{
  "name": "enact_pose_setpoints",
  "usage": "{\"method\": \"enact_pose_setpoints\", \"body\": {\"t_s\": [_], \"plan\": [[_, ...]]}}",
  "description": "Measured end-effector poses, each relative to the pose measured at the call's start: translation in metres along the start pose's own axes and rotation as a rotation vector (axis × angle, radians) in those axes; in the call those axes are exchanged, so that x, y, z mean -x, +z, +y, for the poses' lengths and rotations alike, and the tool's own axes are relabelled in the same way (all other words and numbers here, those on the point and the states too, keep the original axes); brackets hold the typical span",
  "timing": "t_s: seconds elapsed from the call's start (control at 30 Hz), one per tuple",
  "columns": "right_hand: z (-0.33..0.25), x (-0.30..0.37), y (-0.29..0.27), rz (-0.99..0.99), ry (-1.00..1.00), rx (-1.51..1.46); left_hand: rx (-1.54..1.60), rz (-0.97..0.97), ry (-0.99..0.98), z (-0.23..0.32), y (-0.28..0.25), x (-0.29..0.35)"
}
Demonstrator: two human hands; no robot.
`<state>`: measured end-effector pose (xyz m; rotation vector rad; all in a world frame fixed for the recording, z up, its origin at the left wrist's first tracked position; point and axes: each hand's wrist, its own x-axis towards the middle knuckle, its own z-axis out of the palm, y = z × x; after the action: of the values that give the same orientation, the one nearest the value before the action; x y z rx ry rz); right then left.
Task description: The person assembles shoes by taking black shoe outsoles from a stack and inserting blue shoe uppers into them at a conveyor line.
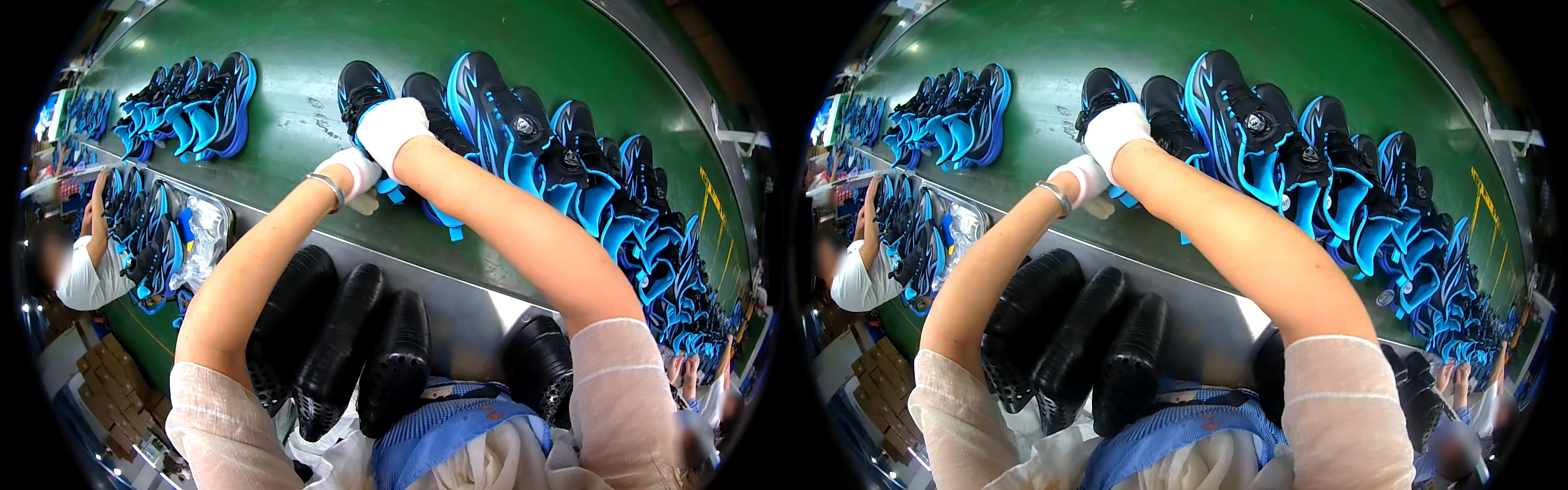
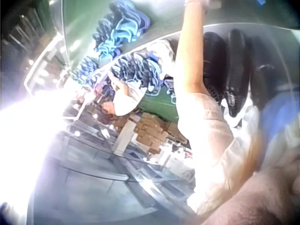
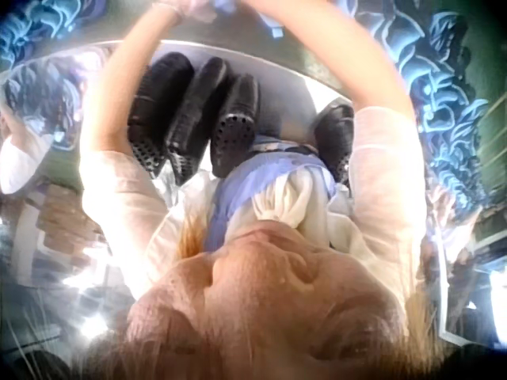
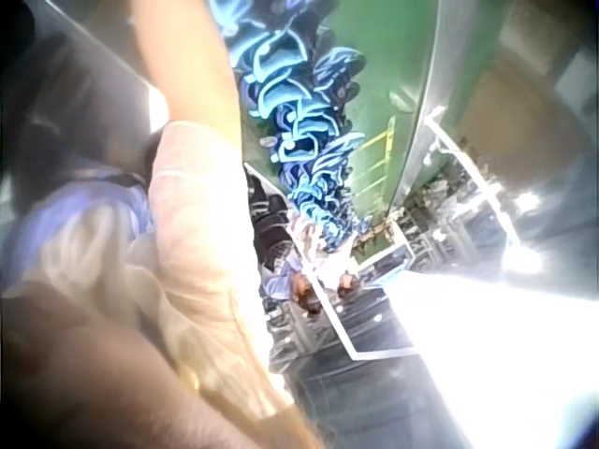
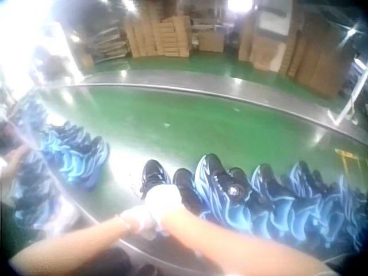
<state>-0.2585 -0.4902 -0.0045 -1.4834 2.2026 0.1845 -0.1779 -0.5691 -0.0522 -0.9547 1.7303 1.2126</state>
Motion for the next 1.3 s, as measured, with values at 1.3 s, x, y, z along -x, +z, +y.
{"method": "enact_pose_setpoints", "body": {"t_s": [1.3], "plan": [[0.006, 0.644, 0.185, 0.417, 1.243, -0.404, -0.650, 0.187, 0.000, -0.016, -0.009, -0.027]]}}
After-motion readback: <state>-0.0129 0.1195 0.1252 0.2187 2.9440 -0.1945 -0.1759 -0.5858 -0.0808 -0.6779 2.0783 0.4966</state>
